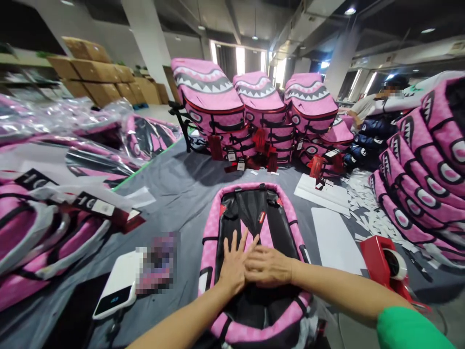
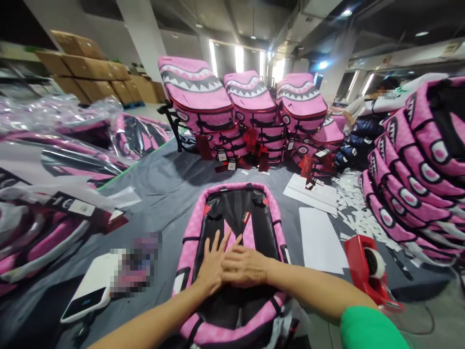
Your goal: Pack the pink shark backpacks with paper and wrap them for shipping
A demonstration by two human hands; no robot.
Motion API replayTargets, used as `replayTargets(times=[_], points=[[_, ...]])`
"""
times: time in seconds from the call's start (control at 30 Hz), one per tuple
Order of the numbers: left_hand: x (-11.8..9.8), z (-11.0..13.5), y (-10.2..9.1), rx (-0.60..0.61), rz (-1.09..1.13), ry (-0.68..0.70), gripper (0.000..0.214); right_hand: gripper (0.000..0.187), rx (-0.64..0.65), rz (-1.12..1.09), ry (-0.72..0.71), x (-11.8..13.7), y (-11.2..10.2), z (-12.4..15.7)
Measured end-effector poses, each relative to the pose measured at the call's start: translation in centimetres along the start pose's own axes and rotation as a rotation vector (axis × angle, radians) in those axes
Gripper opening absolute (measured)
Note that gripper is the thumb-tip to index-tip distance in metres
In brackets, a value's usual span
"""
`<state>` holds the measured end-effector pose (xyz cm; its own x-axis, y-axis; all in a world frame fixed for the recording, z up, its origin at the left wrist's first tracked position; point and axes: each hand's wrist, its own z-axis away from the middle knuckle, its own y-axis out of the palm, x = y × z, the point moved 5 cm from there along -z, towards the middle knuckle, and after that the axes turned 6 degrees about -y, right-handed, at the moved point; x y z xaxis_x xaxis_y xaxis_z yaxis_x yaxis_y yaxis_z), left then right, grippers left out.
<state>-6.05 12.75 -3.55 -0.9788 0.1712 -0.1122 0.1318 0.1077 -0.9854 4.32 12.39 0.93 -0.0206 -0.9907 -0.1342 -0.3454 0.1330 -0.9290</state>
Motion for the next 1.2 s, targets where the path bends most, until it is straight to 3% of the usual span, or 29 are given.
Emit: replayTargets(times=[0.07,0.13,0.2,0.33,0.4,0.5,0.6,0.67,0.83,0.93,1.07,1.1,1.17,1.2], points=[[-0.1,1.1,-0.3,0.054,0.024,0.034,0.072,0.027,-0.07,0.086,0.353,-3.3,-1.7,0.3],[0.0,1.2,-1.3,0.128,0.037,0.071,0.084,0.039,-0.053,0.114,0.751,-6.3,-2.0,1.6],[0.3,-0.2,-2.7,0.174,0.028,0.086,0.087,0.046,0.045,0.081,0.957,-7.7,-0.9,2.8],[0.0,-5.2,-4.8,-0.033,-0.015,0.066,0.08,0.046,0.154,-0.021,1.003,-9.0,1.1,3.3],[-0.6,-6.9,-3.6,-0.095,-0.022,0.08,0.077,0.037,0.164,-0.062,0.979,-10.6,0.3,3.6],[-0.9,-7.6,-0.3,-0.045,-0.018,0.093,0.078,0.024,0.147,-0.085,0.965,-14.4,-2.7,5.3],[-0.4,-7.2,1.4,-0.045,-0.003,0.08,0.079,0.029,0.077,-0.038,1.041,-17.6,-5.0,7.9],[-0.1,-7.2,1.4,-0.059,0.019,0.081,0.079,0.035,0.024,-0.003,1.083,-18.4,-4.9,8.8],[0.2,-8.9,0.6,-0.056,0.081,0.118,0.077,0.031,-0.067,-0.016,1.014,-17.9,-1.8,7.2],[0.0,-9.6,-0.1,-0.077,0.094,0.051,0.066,0.028,-0.155,-0.024,1.027,-17.3,-2.8,6.9],[0.4,-7.6,-2.1,-0.178,0.118,-0.039,0.054,0.046,-0.384,0.028,1.043,-11.5,-6.0,11.0],[1.0,-6.7,-2.9,-0.219,0.136,-0.044,0.057,0.047,-0.52,0.072,1.017,-9.6,-6.5,12.7],[3.6,-4.2,-4.4,-0.276,0.19,-0.15,0.067,0.065,-0.62,0.066,0.939,-6.9,-5.9,15.6],[5.3,-2.6,-5.0,-0.285,0.227,-0.252,0.073,0.076,-0.608,-0.062,0.858,-6.4,-4.9,16.1]])
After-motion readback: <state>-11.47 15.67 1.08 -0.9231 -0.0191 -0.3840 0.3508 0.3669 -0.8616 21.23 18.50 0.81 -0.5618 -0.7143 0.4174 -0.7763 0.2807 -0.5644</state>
